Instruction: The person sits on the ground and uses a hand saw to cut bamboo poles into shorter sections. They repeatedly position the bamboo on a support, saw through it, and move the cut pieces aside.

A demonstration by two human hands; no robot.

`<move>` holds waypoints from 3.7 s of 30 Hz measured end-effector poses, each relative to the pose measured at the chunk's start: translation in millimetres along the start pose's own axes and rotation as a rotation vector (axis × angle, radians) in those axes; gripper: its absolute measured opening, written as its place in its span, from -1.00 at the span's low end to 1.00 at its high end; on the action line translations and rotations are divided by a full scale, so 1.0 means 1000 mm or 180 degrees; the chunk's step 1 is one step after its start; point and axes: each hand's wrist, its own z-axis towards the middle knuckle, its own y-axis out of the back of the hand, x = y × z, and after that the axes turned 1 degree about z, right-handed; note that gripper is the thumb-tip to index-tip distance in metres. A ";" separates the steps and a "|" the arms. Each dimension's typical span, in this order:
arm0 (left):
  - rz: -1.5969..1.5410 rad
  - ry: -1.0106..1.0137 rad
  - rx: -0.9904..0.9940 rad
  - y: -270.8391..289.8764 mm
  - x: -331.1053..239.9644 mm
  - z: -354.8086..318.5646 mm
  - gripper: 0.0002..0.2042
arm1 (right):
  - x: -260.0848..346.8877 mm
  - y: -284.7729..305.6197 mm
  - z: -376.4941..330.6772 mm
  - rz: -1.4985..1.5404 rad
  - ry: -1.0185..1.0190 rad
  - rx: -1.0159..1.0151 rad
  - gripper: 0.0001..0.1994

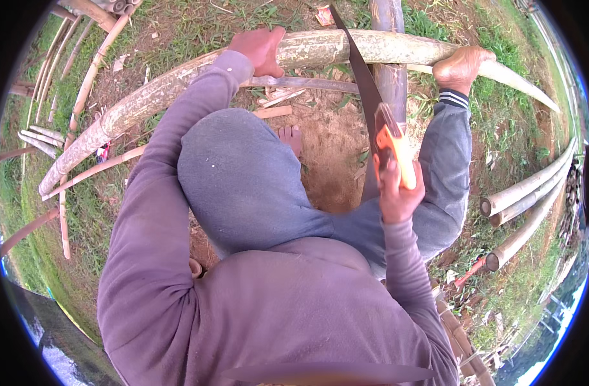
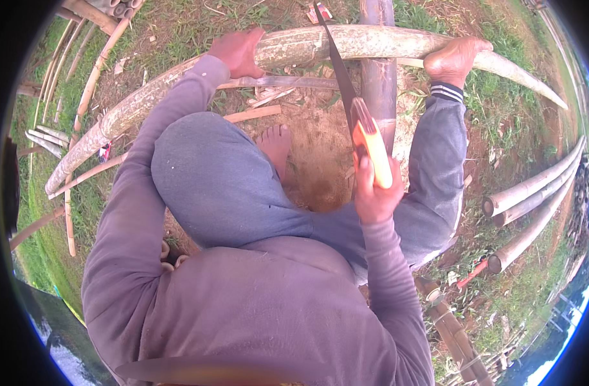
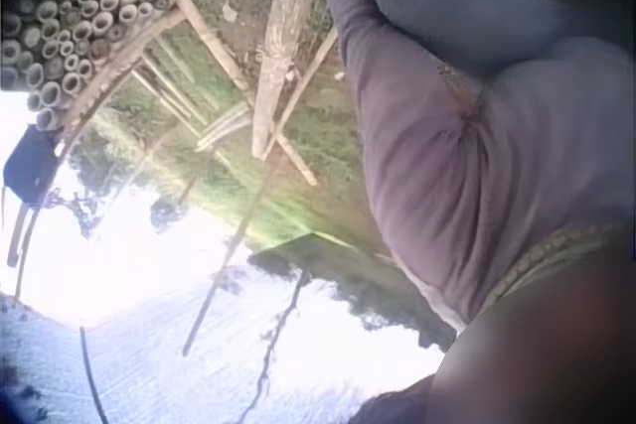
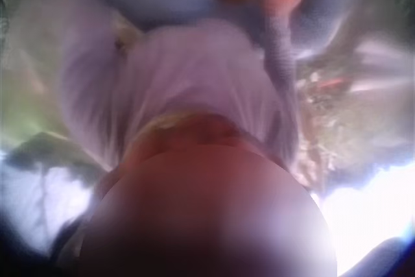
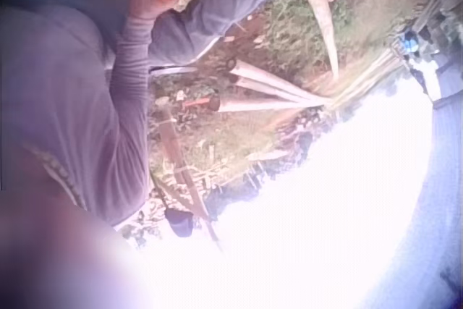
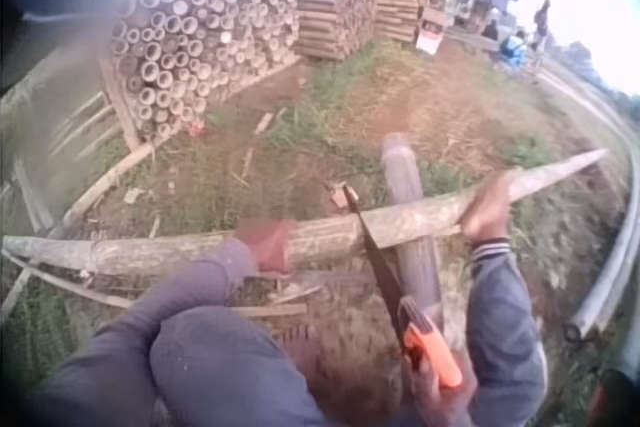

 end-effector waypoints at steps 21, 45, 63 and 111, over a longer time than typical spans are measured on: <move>0.0045 -0.0125 0.0016 -0.004 0.002 0.013 -0.05 | -0.006 0.036 -0.052 -0.0262 0.0280 -0.0268 -0.78; -0.0054 -0.0192 -0.0093 0.004 -0.010 0.015 -0.02 | 0.090 -0.100 0.195 -0.0614 0.0731 0.0199 -0.54; -0.0081 -0.0230 -0.0132 0.005 -0.008 0.017 -0.13 | 0.076 -0.102 0.186 -0.0955 0.0300 0.0159 -0.57; -0.0020 -0.0248 -0.0053 -0.004 -0.001 0.014 0.05 | 0.000 -0.063 0.103 -0.0664 0.0574 -0.0188 -0.77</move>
